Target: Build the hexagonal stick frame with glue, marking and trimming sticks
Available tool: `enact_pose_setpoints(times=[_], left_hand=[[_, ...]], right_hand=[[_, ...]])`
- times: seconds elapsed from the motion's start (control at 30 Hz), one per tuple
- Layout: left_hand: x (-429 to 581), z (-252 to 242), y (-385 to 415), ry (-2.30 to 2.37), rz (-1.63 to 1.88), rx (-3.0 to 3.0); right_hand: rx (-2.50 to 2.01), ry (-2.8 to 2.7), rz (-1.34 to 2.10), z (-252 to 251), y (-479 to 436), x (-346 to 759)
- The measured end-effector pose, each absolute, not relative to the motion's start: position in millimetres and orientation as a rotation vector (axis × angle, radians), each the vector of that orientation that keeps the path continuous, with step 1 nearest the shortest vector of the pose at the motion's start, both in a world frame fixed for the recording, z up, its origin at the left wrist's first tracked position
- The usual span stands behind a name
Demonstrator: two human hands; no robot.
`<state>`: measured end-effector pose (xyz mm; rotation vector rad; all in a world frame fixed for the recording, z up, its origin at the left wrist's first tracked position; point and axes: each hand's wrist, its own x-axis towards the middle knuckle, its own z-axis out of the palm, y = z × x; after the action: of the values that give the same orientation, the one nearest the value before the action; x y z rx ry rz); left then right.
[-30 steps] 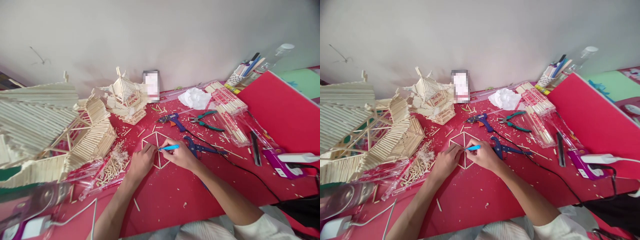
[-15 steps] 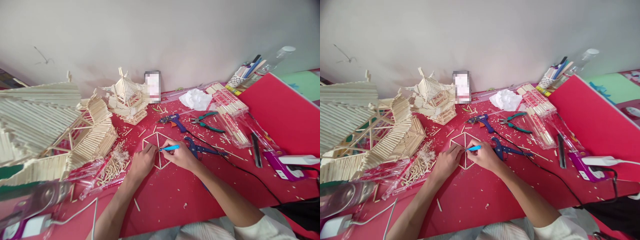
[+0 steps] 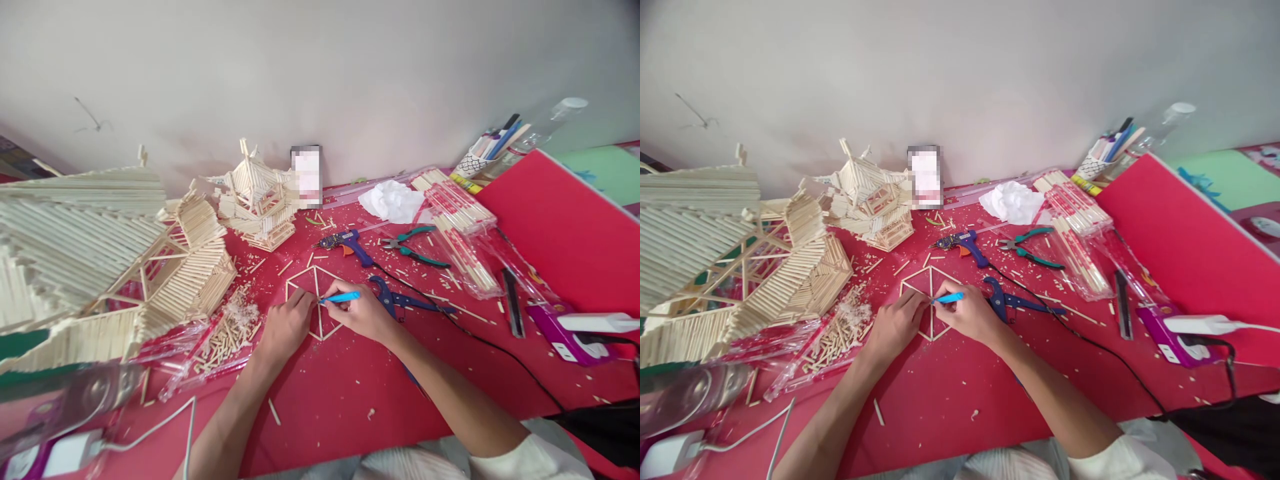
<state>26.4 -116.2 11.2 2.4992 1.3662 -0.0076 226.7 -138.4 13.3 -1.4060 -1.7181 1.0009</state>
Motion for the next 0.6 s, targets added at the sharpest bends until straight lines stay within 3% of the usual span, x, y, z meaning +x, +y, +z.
enact_pose_setpoints(times=[0.6], left_hand=[[25.9, 10.0, -116.2, 1.373, 0.031, 2.491]], right_hand=[[-1.351, -1.998, 0.709, 7.6, -138.7, 224.2]])
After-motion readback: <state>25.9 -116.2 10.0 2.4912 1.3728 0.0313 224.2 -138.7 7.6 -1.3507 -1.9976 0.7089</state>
